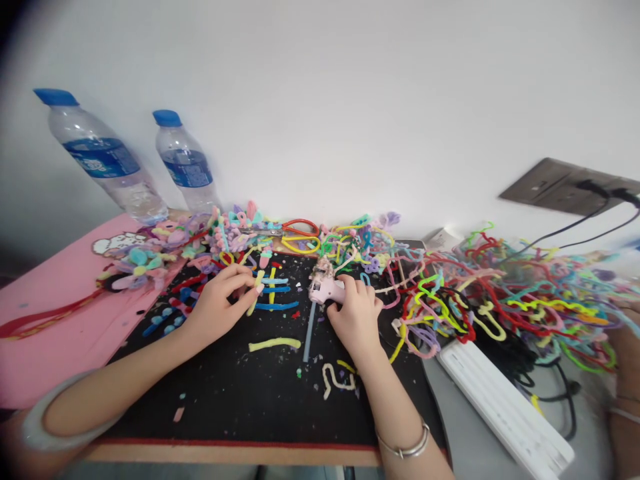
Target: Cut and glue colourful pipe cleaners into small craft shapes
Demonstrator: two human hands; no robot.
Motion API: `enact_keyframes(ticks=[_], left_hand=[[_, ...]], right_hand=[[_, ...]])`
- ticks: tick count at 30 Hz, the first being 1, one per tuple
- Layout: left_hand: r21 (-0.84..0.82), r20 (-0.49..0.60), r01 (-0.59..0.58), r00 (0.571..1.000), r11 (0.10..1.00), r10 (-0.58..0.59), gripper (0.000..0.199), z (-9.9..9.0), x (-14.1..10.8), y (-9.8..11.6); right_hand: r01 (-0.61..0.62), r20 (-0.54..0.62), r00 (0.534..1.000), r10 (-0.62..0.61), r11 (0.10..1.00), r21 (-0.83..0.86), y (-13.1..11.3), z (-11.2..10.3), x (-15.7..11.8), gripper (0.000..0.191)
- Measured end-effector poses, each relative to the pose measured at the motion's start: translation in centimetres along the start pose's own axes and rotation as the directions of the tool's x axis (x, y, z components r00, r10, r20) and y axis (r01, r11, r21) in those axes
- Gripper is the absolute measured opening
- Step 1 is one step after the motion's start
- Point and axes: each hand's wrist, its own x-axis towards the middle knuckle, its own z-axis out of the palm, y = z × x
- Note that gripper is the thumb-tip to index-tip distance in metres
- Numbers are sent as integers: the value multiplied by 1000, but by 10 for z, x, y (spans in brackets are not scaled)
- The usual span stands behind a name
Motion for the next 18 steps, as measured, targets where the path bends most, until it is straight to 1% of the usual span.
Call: enact_keyframes(ticks=[2,4,5,7,11,14,18], left_hand=[[-168,70,103,993,980,-92,21,0,1,0],[-309,141,216,973,926,-180,20,0,2,0],[-358,165,264,962,895,-218,20,0,3,0],[-428,190,321,946,845,-263,19,-1,5,0],[-496,268,370,926,786,-267,24,-1,6,1],[-496,341,405,904,768,-256,28,1,6,2],[-508,434,439,874,741,-220,30,5,4,1]], right_hand=[[13,2,1000,-13,999,33,2,-2,1,46],[27,-21,999,-25,994,110,4,-4,3,42],[34,-40,999,-28,986,163,6,-4,4,40],[34,-77,997,-12,957,289,8,-5,6,36],[21,-85,996,29,846,533,8,-5,6,30],[85,-70,996,-52,761,643,3,-4,1,25],[170,-29,977,-212,686,707,-3,-2,-7,17]])
